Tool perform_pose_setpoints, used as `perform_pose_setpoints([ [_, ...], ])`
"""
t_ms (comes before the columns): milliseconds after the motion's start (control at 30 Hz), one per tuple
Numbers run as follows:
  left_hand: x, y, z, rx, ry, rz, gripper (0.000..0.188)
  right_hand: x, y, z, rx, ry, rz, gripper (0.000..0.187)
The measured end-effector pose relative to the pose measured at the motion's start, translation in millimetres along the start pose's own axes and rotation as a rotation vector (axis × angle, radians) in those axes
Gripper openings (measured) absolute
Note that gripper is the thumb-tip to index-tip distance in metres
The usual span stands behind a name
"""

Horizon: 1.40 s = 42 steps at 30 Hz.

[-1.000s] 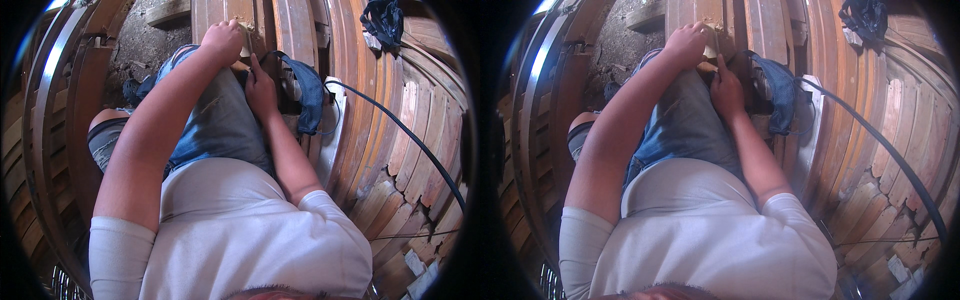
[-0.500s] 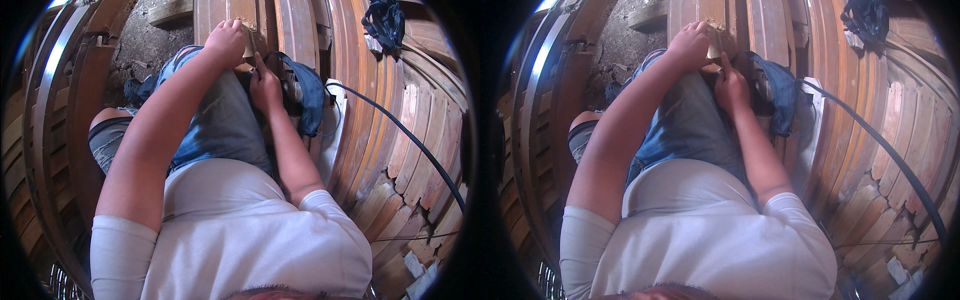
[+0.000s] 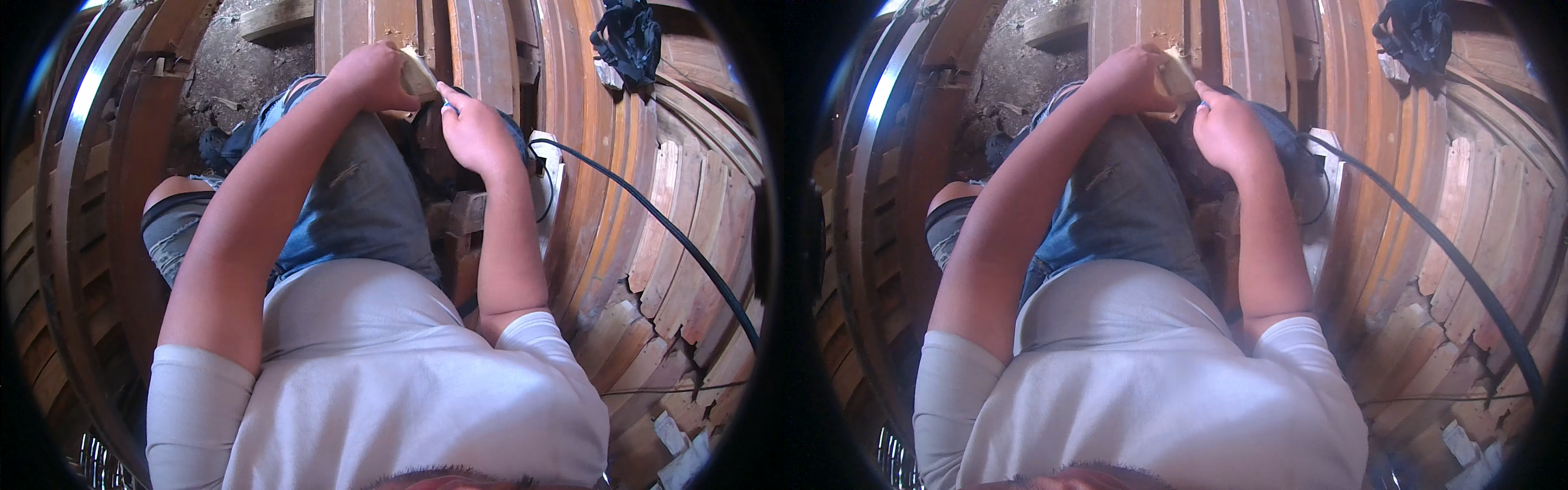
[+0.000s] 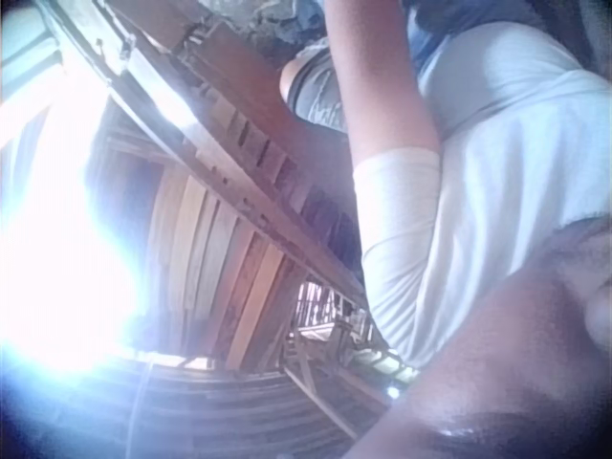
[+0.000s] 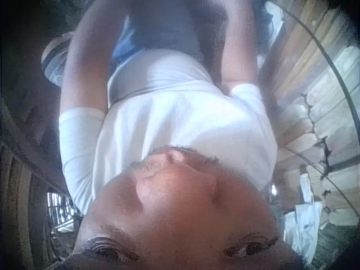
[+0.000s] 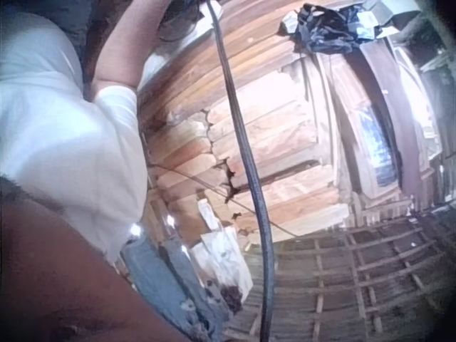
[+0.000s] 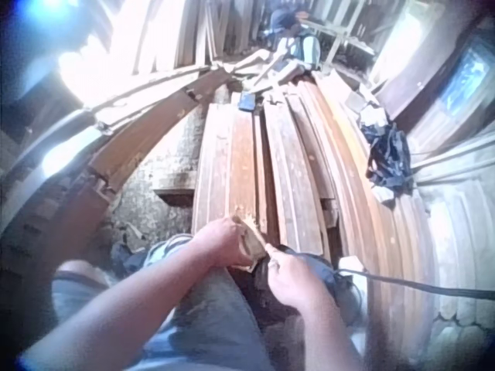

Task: The person sits on the ground and uses a chisel to carve a small rectangular block of wood held in their lap. They repeatedly chip away at the wood surface, occasionally pausing to inspect the piece or adjust their grip.

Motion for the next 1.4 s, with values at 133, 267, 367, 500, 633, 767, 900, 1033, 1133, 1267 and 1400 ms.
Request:
perform_pose_setpoints([
  [133,6,6,-12,0.103,0.000,0.168,0.083,27,11,10,-0.020,-0.065,0.096,0.049],
  [267,2,9,-14,0.165,-0.034,0.187,0.083,38,27,15,0.002,-0.138,0.139,0.049],
  [367,2,8,-11,0.191,-0.084,0.181,0.079,55,27,28,-0.024,-0.156,0.187,0.049],
  [500,6,6,-11,0.159,-0.098,0.130,0.072,76,24,29,0.041,-0.224,0.244,0.048],
  [633,8,6,-8,0.170,-0.151,0.109,0.069,78,12,17,0.223,-0.180,-0.161,0.033],
  [767,22,2,-11,0.214,-0.216,0.141,0.072,81,13,29,0.217,0.080,-0.401,0.019],
  [900,20,7,-8,0.231,-0.242,0.152,0.074,70,39,20,0.358,0.163,-0.584,0.017],
  [1033,7,13,6,0.243,-0.313,0.096,0.071,68,60,29,0.405,0.105,-0.694,0.019],
  [1133,5,18,14,0.229,-0.303,0.075,0.069,71,70,43,0.455,0.080,-0.709,0.021],
  [1267,7,19,18,0.276,-0.391,0.118,0.072,80,86,53,0.483,0.001,-0.650,0.021],
  [1400,15,18,13,0.332,-0.487,0.188,0.074,97,84,82,0.549,-0.010,-0.656,0.018],
])
Point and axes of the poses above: each hand's wrist, its own y-axis towards the middle knuckle, its own x-axis out of the back of the hand, z = x × y, the point moved 1 cm from there along y, towards the middle knuckle, and after that the axes turned 4 degrees about -y, right-handed, at the moved point
